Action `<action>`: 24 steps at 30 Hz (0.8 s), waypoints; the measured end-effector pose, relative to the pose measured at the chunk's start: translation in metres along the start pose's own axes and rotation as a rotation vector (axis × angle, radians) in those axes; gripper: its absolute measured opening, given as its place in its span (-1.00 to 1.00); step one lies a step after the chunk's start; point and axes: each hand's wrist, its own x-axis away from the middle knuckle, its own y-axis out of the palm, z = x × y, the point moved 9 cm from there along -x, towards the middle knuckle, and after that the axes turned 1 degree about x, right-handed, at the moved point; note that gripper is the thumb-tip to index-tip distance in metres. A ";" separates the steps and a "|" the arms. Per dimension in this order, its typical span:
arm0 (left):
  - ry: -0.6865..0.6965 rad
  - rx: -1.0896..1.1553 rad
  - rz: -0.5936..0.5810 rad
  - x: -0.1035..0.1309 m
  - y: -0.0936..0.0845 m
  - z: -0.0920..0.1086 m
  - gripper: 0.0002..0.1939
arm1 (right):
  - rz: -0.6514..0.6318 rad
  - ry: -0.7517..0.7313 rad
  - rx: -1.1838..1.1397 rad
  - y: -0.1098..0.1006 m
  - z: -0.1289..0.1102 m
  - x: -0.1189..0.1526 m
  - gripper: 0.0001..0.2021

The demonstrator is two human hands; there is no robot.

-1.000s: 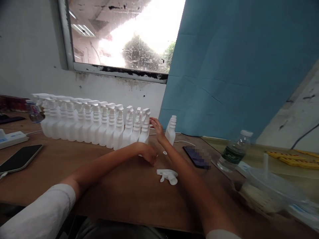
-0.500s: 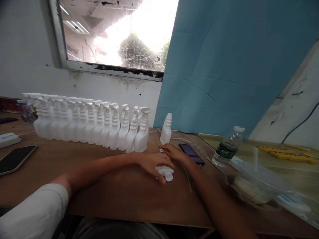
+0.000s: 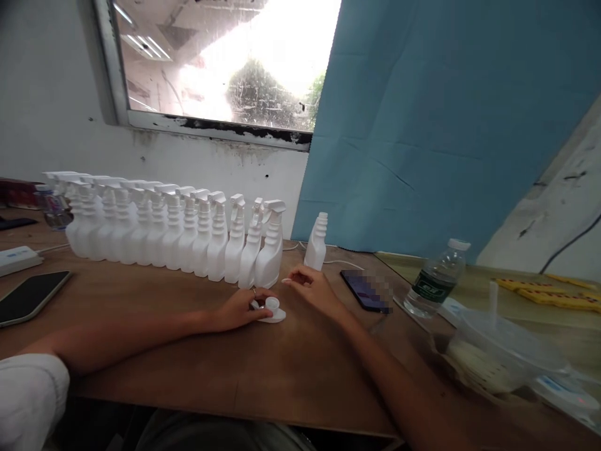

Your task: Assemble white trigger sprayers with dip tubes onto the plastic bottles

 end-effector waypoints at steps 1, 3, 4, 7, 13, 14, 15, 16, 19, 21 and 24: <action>-0.009 0.004 0.005 0.002 -0.003 -0.003 -0.65 | 0.001 -0.060 -0.015 0.004 -0.014 0.002 -0.79; -0.014 0.009 0.002 0.006 -0.007 -0.005 -0.56 | -0.023 -0.191 -0.029 0.015 -0.034 0.008 -0.83; -0.015 0.013 -0.002 0.008 -0.008 -0.006 -0.53 | -0.047 -0.246 -0.029 0.021 -0.039 0.012 -0.84; -0.021 -0.011 -0.006 0.011 -0.011 -0.005 -0.52 | -0.119 -0.360 -0.023 0.035 -0.044 0.023 -0.81; 0.031 -0.111 -0.025 0.012 -0.011 -0.005 -0.66 | -0.195 -0.436 -0.019 0.041 -0.050 0.034 -0.79; 0.045 -0.129 -0.027 0.012 -0.012 -0.005 -0.66 | -0.194 -0.441 -0.019 0.040 -0.051 0.035 -0.80; 0.059 -0.155 -0.032 0.013 -0.012 -0.004 -0.66 | -0.191 -0.447 -0.011 0.040 -0.053 0.036 -0.82; 0.071 -0.186 -0.039 0.014 -0.012 -0.003 -0.66 | -0.186 -0.453 0.007 0.039 -0.054 0.036 -0.84; 0.114 -0.277 -0.076 0.015 -0.011 0.000 -0.67 | -0.201 -0.479 0.112 0.043 -0.057 0.037 -0.84; 0.136 -0.330 -0.100 0.016 -0.010 0.001 -0.66 | -0.219 -0.489 0.171 0.046 -0.056 0.038 -0.82; 0.133 -0.393 -0.104 0.016 -0.010 -0.001 -0.63 | -0.227 -0.500 0.194 0.049 -0.053 0.038 -0.82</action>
